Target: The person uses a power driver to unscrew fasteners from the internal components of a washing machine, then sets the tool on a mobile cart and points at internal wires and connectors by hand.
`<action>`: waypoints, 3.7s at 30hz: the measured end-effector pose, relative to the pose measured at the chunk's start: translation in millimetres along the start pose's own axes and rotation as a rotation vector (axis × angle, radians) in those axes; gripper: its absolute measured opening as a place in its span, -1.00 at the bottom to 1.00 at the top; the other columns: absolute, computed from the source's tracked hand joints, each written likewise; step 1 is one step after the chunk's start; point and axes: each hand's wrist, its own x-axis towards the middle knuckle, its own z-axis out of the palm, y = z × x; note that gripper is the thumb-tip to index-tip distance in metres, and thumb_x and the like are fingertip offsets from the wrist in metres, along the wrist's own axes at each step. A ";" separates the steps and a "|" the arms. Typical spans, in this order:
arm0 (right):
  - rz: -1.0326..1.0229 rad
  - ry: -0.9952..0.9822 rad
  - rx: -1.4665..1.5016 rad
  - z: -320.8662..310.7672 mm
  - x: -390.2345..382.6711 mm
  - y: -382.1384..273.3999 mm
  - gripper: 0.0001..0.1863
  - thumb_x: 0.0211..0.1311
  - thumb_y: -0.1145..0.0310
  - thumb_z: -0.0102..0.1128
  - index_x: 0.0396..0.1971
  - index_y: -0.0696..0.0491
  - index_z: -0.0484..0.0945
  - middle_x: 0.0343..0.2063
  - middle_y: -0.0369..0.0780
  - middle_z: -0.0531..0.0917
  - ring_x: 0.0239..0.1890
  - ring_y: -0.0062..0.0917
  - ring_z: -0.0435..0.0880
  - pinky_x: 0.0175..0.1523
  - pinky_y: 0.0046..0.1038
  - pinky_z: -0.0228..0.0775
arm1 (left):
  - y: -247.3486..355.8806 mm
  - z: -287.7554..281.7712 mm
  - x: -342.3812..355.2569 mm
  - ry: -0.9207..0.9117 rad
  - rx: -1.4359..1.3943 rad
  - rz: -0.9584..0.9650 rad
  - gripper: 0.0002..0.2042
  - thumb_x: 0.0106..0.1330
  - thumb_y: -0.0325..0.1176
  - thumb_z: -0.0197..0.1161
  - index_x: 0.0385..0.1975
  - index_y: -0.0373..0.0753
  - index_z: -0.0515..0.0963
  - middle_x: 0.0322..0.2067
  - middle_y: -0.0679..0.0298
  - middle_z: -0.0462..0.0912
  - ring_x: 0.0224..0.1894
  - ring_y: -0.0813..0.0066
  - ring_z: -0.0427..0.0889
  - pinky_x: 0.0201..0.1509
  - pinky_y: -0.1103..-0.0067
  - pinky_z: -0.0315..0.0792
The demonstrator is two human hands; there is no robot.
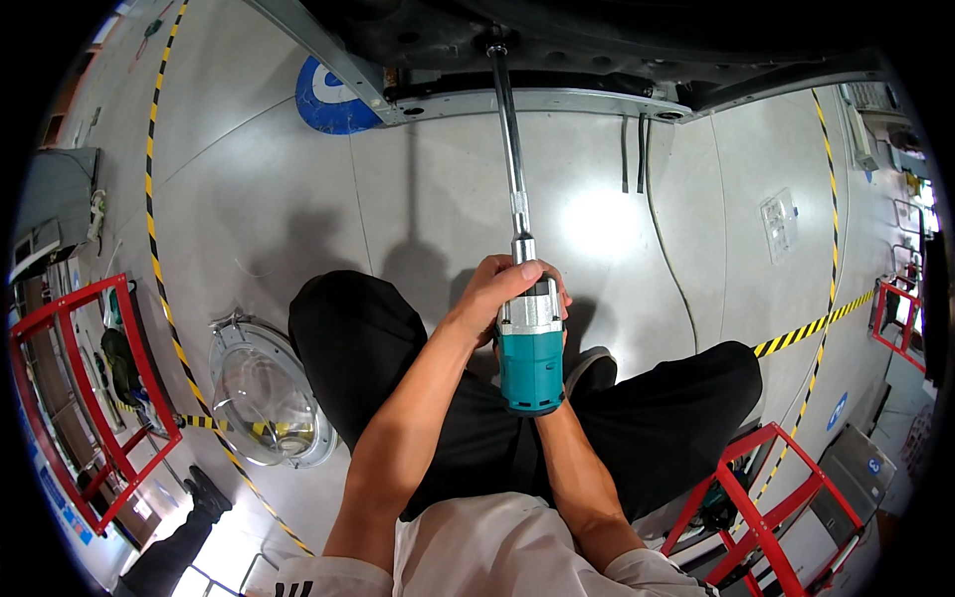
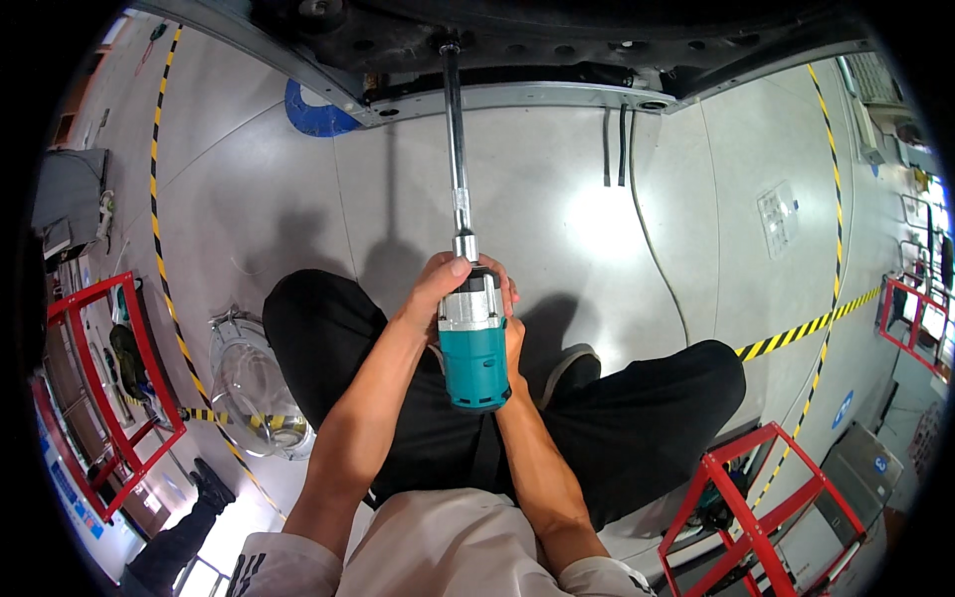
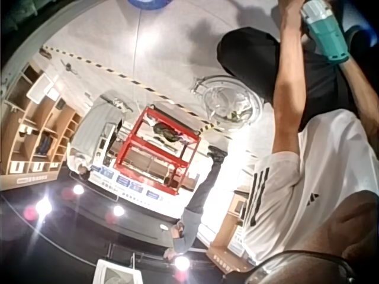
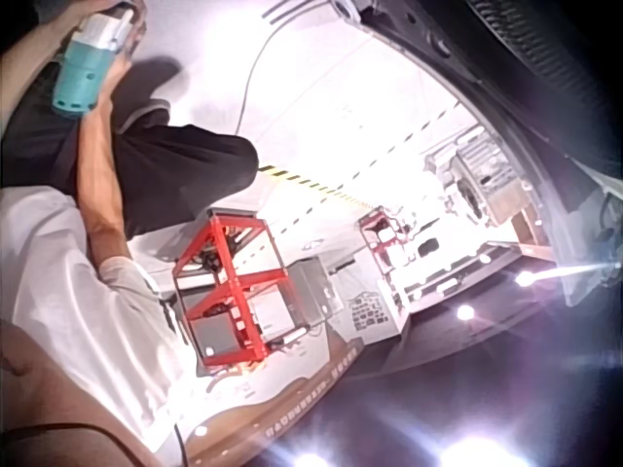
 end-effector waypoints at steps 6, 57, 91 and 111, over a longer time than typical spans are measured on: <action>-0.012 -0.008 0.026 0.7 0.5 0.1 -0.87 -0.20 0.42 0.27 -0.61 0.11 0.51 -0.67 -0.26 0.58 -0.63 -0.52 0.57 -0.51 -0.57 0.38 | -1.6 -0.2 -2.3 0.008 -0.060 -0.005 -0.63 0.08 -0.12 0.11 -0.46 -0.42 0.49 -0.50 0.07 0.55 -0.49 0.33 0.59 -0.39 0.50 0.53; 0.217 -0.111 -0.011 -135.8 -17.3 -33.0 -0.87 0.03 0.42 0.11 -0.41 0.14 0.48 -0.57 -0.25 0.57 -0.51 -0.56 0.56 -0.44 -0.55 0.38 | -69.6 100.0 34.9 -0.097 0.125 -0.162 -0.54 -0.03 -0.01 0.15 -0.38 -0.36 0.47 -0.43 0.07 0.55 -0.28 0.34 0.56 -0.14 0.48 0.44; -0.158 -0.116 -0.063 -191.3 52.6 -48.8 -0.58 -0.09 0.50 0.14 -0.14 0.08 0.31 -0.58 -0.19 0.58 -0.54 -0.44 0.58 -0.43 -0.48 0.40 | -81.5 158.3 103.9 0.047 0.227 -0.211 -0.50 0.17 0.08 -0.13 -0.34 -0.34 0.40 -0.46 0.08 0.52 -0.15 0.26 0.43 -0.05 0.43 0.34; -0.163 -0.162 -0.094 -186.8 56.8 -37.3 -0.60 0.19 0.40 -0.06 0.07 -0.03 0.29 -0.49 -0.24 0.57 -0.45 -0.60 0.54 -0.30 -0.56 0.38 | -82.6 153.4 107.4 0.080 0.217 -0.145 -0.47 0.15 0.11 -0.10 -0.38 -0.37 0.42 -0.52 0.08 0.51 -0.20 0.24 0.45 -0.15 0.46 0.40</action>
